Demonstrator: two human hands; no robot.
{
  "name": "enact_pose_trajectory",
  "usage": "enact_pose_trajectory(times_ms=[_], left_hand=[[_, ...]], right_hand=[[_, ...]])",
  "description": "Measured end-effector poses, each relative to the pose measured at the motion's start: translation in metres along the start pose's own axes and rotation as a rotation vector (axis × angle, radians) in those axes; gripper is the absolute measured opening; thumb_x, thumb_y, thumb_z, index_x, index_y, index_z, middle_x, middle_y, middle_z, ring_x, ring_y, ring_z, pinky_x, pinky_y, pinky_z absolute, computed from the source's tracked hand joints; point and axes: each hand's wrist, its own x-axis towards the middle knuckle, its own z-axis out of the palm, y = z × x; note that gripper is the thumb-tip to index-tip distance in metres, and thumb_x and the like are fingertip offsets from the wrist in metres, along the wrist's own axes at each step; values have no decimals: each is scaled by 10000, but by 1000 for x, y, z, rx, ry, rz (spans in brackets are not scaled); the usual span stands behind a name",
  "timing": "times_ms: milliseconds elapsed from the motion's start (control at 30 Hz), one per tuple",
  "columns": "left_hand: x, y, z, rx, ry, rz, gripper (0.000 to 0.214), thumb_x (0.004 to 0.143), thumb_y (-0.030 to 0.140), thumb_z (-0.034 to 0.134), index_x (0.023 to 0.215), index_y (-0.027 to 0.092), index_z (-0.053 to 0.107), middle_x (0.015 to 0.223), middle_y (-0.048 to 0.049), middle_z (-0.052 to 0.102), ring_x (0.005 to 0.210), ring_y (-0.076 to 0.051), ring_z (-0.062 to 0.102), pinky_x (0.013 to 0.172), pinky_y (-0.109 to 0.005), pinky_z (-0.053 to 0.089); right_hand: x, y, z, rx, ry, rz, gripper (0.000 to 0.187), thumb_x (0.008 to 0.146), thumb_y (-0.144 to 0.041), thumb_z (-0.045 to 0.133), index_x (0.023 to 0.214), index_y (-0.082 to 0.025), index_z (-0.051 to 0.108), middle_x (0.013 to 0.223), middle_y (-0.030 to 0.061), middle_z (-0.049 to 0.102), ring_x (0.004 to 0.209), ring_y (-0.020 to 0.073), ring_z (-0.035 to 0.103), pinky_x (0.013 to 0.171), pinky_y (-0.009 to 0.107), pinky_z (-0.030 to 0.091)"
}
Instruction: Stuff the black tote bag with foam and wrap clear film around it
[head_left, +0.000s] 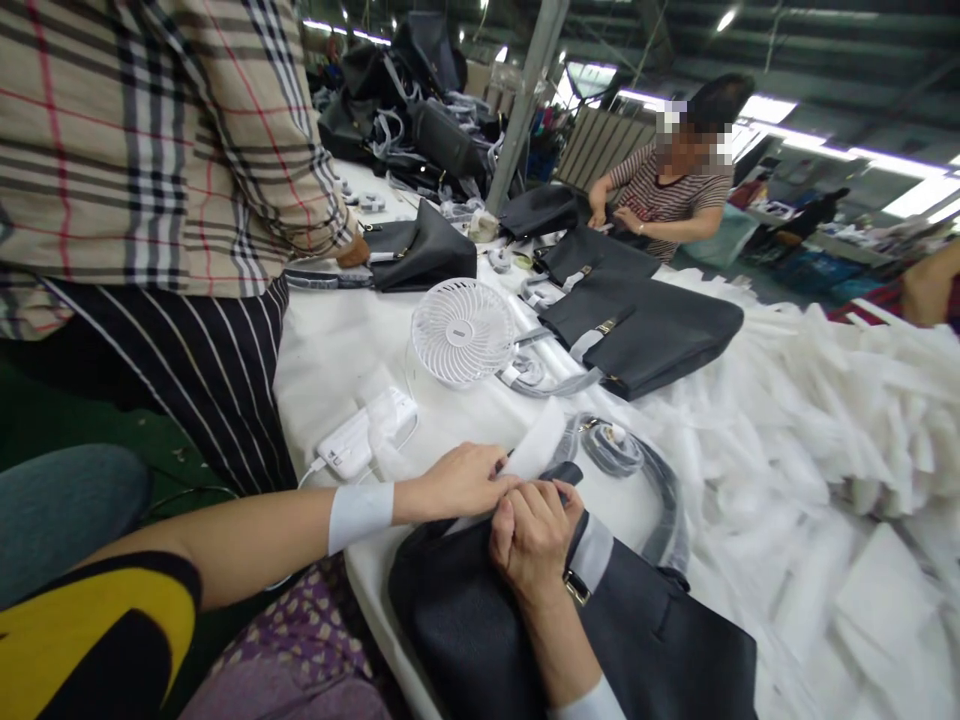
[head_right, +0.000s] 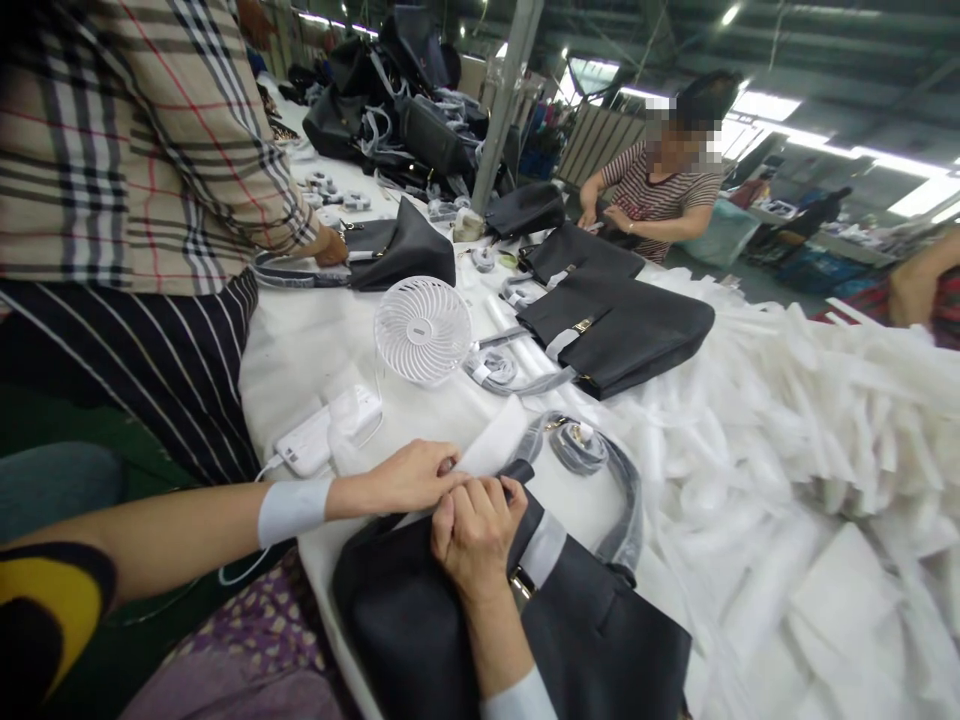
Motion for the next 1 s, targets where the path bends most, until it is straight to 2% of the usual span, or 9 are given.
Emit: enact_pose_trajectory(times_ms=[100, 200, 333, 400, 500, 667, 767, 900, 1000], left_hand=[[8, 0, 17, -103, 2, -40, 279, 867, 429, 506, 794, 166, 562, 749, -36, 617, 666, -169, 556, 613, -267, 421], [13, -3, 22, -126, 2, -57, 247, 868, 386, 494, 830, 151, 557, 797, -58, 624, 688, -176, 555, 642, -286, 450], [8, -9, 12, -220, -17, -70, 252, 841, 290, 491, 1026, 129, 550, 985, -85, 641, 832, -188, 591, 730, -291, 488], [1, -12, 4, -321, -85, -82, 409, 802, 251, 521, 1192, 132, 486, 1077, -91, 626, 909, -195, 599, 775, -289, 492], [-8, -15, -8, -374, -230, -121, 614, 773, 224, 538, 1351, 134, 352, 1089, -102, 620, 858, -207, 620, 718, -293, 501], [-13, -5, -22, -30, -415, -22, 655, 820, 263, 521, 1411, 114, 280, 1035, -152, 643, 912, -305, 643, 759, -371, 501], [-15, 4, -26, 227, -390, 59, 706, 853, 307, 515, 1449, 85, 209, 1075, -198, 605, 915, -336, 646, 759, -393, 498], [-11, 10, -32, 345, -392, 201, 847, 861, 326, 552, 1522, 270, 25, 1225, -164, 506, 840, -254, 665, 752, -333, 494], [4, 10, -34, 447, -490, 268, 861, 845, 434, 576, 1525, 325, 58, 1171, -142, 574, 896, -303, 654, 732, -353, 499]], right_hand=[[-1, 1, 0, 14, 20, 4, 254, 894, -166, 408, 650, -197, 473, 633, 5, 493, 701, 174, 468, 867, 426, 326], [-2, 2, -1, 30, 65, -3, 266, 882, -160, 417, 621, -198, 442, 601, -6, 449, 680, 168, 461, 858, 425, 331], [-3, 4, -3, 49, 107, -16, 280, 869, -150, 428, 595, -199, 411, 586, -14, 417, 677, 163, 468, 850, 430, 334], [-4, 4, -4, 61, 125, -29, 276, 864, -145, 436, 594, -198, 411, 581, -17, 410, 668, 160, 466, 842, 429, 336], [-5, 4, -4, 75, 135, -31, 278, 860, -143, 442, 590, -198, 402, 579, -18, 404, 663, 158, 464, 835, 428, 336], [-4, 4, -4, 77, 140, -23, 291, 861, -137, 439, 582, -198, 386, 578, -18, 393, 648, 154, 449, 827, 430, 336], [-3, 5, -2, 79, 160, -40, 298, 859, -133, 439, 574, -197, 377, 573, -19, 385, 635, 151, 434, 813, 423, 336], [-2, 6, -1, 84, 159, -43, 298, 860, -133, 433, 574, -199, 383, 568, -17, 393, 632, 151, 423, 803, 416, 333], [-2, 5, -1, 81, 166, -41, 297, 859, -130, 428, 574, -199, 382, 567, -15, 403, 636, 153, 428, 805, 414, 334]])
